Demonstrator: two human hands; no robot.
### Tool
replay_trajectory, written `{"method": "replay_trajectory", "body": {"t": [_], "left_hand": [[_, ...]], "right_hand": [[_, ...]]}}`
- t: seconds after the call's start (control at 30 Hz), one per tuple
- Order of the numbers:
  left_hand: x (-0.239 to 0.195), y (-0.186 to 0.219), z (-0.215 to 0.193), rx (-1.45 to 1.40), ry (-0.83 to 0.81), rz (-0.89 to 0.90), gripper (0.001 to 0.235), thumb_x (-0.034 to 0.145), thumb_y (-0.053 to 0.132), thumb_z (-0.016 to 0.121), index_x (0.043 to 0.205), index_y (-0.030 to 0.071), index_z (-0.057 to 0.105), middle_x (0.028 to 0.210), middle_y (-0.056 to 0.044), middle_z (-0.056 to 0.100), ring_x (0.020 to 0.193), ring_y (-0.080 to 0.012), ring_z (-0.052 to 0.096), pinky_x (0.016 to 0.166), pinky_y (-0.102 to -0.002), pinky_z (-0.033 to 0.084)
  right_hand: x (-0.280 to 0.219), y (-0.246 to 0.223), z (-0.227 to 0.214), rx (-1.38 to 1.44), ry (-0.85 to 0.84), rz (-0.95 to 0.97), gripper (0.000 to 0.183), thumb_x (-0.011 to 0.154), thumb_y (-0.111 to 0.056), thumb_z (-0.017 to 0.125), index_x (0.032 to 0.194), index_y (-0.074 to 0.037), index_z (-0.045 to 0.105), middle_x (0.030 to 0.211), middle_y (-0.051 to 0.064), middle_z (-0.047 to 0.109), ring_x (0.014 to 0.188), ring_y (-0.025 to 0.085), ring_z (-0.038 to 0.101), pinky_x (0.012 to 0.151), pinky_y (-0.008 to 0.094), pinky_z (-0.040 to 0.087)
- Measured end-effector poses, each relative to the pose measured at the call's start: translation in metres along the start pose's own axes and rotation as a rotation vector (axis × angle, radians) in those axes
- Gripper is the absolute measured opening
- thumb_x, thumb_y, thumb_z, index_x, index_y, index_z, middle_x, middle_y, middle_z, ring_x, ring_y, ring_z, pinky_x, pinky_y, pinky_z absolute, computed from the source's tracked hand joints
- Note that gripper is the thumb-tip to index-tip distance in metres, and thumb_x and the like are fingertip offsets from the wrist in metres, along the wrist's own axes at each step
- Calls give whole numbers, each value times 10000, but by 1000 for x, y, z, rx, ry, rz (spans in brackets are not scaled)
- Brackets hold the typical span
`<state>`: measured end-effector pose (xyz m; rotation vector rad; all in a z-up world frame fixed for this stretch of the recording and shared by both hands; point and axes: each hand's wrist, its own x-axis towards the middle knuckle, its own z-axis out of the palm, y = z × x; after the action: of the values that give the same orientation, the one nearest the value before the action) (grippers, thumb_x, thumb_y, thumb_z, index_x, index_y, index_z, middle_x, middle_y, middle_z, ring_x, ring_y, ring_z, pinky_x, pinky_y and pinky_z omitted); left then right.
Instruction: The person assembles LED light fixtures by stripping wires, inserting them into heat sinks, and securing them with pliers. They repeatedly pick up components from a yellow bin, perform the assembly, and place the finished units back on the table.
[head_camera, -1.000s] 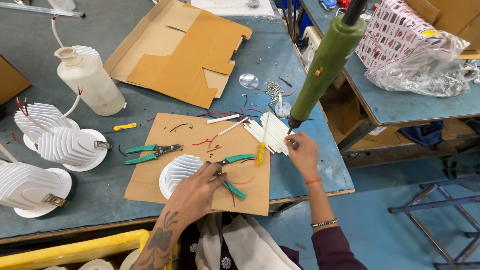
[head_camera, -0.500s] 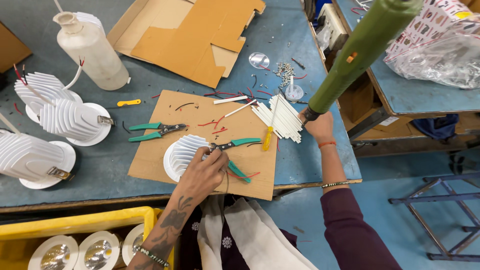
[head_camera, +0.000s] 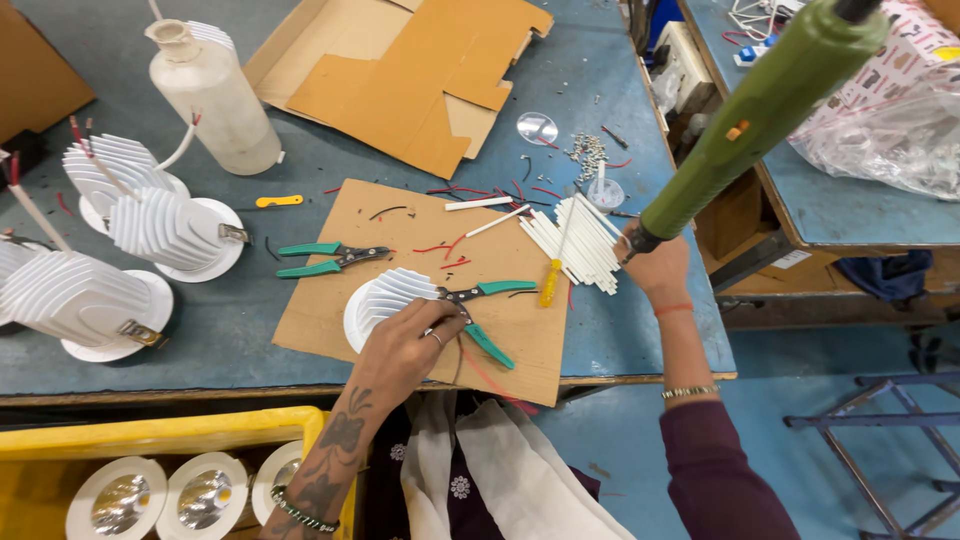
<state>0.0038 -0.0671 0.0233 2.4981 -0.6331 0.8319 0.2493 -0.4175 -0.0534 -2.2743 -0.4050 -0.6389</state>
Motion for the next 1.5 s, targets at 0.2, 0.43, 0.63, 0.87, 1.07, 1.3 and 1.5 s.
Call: {"method": "replay_trajectory", "body": {"t": [0.2,0.43,0.63,0.87,1.07,1.3,1.5], "left_hand": [[3,2,-2,-282,165,-144,216,863,-6,728,1070,54,753,1056,-70,718,905,-234,730,751,-328,594],[3,2,-6,-347,266,-168,308,863,-30,727,1162,35,757,1016,-86,695,883,-241,696,746,-338,566],[3,3,1,-336,219,-171,235,885,4,706,1116,35,731,992,-78,688,896,-274,663,766,-372,533],[4,10,-4,-190,163,-43,277,782,-14,697,1055,26,717,1107,-75,679,1090,-298,588,911,-476,498],[18,6,-4,-525,320,-209,228,852,-12,756,1073,27,720,1008,-93,733,1000,-306,710,1058,-465,527],[36,-27,1,-877,220,-578,126,953,6,661,1053,-9,737,938,-76,778,898,-159,776,763,-306,588],[31,-15,29,-1077,218,-561,147,968,1,646,1084,-24,734,960,-56,757,890,-133,753,798,-236,603]], "right_hand": [[-39,-40,-23,-245,-67,-43,190,839,-181,754,977,-51,738,781,134,715,671,312,686,622,417,514],[-107,-129,-28,221,-201,121,113,893,-108,756,944,-8,743,728,77,706,582,119,639,540,266,504],[-113,-206,-14,682,-312,6,252,872,-32,783,1119,14,761,866,56,677,714,78,598,617,209,480],[-82,-250,-12,732,-364,-108,127,845,-24,797,973,-22,793,903,69,734,727,102,699,630,226,549],[-60,-266,-18,631,-330,-241,88,848,-14,795,936,-13,794,870,79,744,764,136,710,682,270,548],[-41,-266,-19,743,-244,-62,190,883,-28,759,1056,22,697,970,71,722,849,100,687,730,238,578],[-46,-234,-23,891,-154,67,172,965,21,662,1123,61,718,1037,100,761,856,123,716,788,258,611]]}}
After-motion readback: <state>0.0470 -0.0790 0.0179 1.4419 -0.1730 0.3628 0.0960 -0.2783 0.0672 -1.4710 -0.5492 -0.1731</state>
